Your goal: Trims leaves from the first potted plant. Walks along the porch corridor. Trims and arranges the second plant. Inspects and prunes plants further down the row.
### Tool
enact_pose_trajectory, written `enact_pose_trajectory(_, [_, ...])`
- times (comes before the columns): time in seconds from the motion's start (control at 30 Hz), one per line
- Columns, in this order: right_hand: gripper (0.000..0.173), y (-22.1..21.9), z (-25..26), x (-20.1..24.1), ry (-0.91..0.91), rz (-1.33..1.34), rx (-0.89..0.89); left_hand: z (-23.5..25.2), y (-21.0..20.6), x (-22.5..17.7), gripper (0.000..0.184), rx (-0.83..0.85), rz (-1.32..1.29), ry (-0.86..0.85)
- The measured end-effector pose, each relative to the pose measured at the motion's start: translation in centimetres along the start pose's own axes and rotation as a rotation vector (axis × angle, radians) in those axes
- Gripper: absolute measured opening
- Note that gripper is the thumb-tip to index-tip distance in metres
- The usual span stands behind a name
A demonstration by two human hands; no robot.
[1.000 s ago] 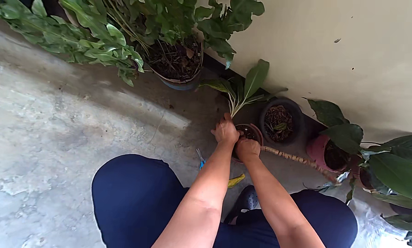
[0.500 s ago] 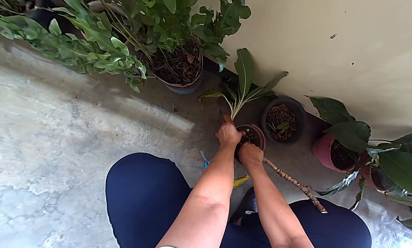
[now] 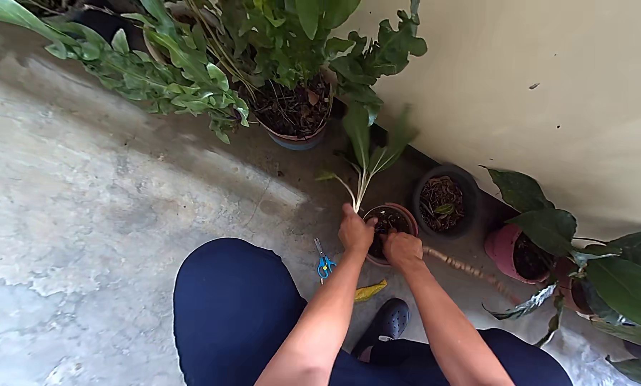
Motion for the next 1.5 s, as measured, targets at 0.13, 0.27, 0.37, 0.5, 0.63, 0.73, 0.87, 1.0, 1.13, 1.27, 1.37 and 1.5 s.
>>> enact_pose_trajectory(0.13, [0.040,0.5,0.2,1.1,0.256,-0.141,-0.019,-1.8,1.8,1.1,0.099,-0.006,0.029,-0.044])
enact_pose_trajectory(0.27, [0.038,0.6,0.0,2.0,0.295,-0.183,-0.040,-0.5,2.8,-3.1,0.098,-0.091,0.172,-0.297])
enact_pose_trajectory(0.37, [0.040,0.6,-0.6,2.3,0.141,-0.076,0.017,0.4,0.1,-4.6,0.099,-0.010,0.380,-0.374])
enact_pose_trajectory(0.5, [0.039,0.3,-0.2,2.3,0.009,-0.010,0.074,1.2,-1.4,-4.8,0.094,0.055,0.494,-0.335])
enact_pose_trajectory(0.63, [0.038,-0.5,-0.4,2.2,-0.049,0.060,0.049,1.6,-1.5,-4.5,0.094,0.080,0.430,-0.218])
enact_pose_trajectory(0.73, [0.043,-1.7,-0.8,1.5,-0.103,0.101,0.064,1.5,-1.8,-4.3,0.097,0.074,0.406,-0.182])
enact_pose_trajectory(0.87, [0.042,-1.6,-1.7,0.9,-0.137,0.149,0.080,1.4,-1.7,-4.0,0.092,0.056,0.354,-0.112])
enact_pose_trajectory(1.0, [0.048,-0.3,-4.3,-1.6,-0.159,0.229,0.092,1.0,-2.0,-3.3,0.091,-0.003,0.221,-0.025])
enact_pose_trajectory(1.13, [0.049,0.2,-3.7,-3.8,-0.141,0.213,0.084,0.6,-2.2,-3.2,0.101,0.026,0.177,-0.084])
enact_pose_trajectory(1.27, [0.050,2.1,-4.3,-3.9,-0.046,0.154,0.070,0.2,0.0,-2.5,0.111,0.159,0.091,-0.155])
enact_pose_trajectory(1.37, [0.054,4.6,-6.1,-4.8,-0.023,0.125,0.018,-0.4,2.9,-2.0,0.097,0.274,0.087,-0.229])
enact_pose_trajectory(1.5, [0.054,6.9,-7.7,-5.5,0.057,0.167,-0.023,-0.3,8.3,-1.4,0.069,0.369,0.177,-0.346])
Point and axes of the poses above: each hand's wrist, its own z-axis towards the middle knuckle, its own y-axis out of the back of the hand, x = y × z, the point moved 7 cm from there along z, towards the middle knuckle
